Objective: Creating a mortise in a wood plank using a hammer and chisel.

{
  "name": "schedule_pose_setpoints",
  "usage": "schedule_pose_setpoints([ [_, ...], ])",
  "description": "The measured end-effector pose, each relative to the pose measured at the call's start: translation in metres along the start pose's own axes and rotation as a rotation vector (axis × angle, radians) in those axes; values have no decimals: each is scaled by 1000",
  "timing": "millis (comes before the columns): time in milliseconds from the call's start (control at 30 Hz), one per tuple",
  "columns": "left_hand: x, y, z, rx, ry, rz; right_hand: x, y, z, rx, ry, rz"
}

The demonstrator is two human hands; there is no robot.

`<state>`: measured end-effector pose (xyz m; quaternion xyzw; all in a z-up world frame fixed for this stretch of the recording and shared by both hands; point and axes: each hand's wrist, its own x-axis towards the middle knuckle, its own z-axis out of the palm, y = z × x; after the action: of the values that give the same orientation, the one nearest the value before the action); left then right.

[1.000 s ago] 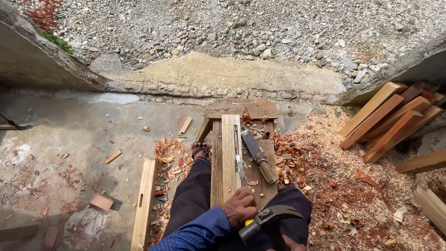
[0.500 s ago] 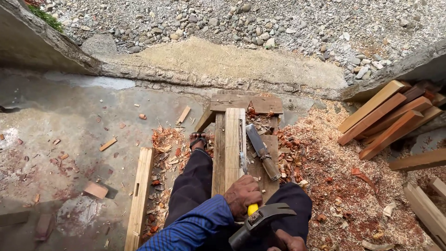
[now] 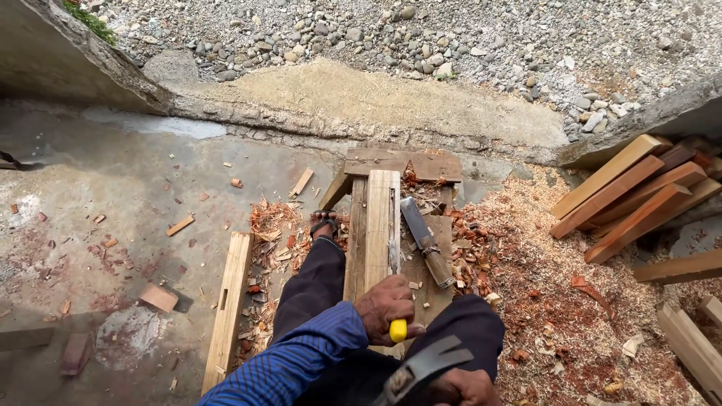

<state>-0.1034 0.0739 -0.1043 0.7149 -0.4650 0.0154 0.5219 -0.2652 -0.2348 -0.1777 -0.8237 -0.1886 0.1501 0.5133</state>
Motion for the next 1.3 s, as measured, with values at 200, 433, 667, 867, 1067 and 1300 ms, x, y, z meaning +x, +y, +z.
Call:
schedule_pose_setpoints([
  [200,-10,-14,3,-91,-32,63,66,-157,-14,-164,12,515],
  [433,-11,-6,4,62,-91,82,34,-75,-14,-142,-120,-215],
  [667,-30,-30,22,-45,-55,79,66,-151,-26,-391,-78,416],
  [867,-15,-24,9,89,-87,152,64,-113,-33,-497,-135,73],
  [1067,-2,-15,-9,303,-210,152,62,-134,-32,-396,-63,258],
  [1300,3,-21,-8,310,-393,222,45,-113,-12,-414,-174,-59],
])
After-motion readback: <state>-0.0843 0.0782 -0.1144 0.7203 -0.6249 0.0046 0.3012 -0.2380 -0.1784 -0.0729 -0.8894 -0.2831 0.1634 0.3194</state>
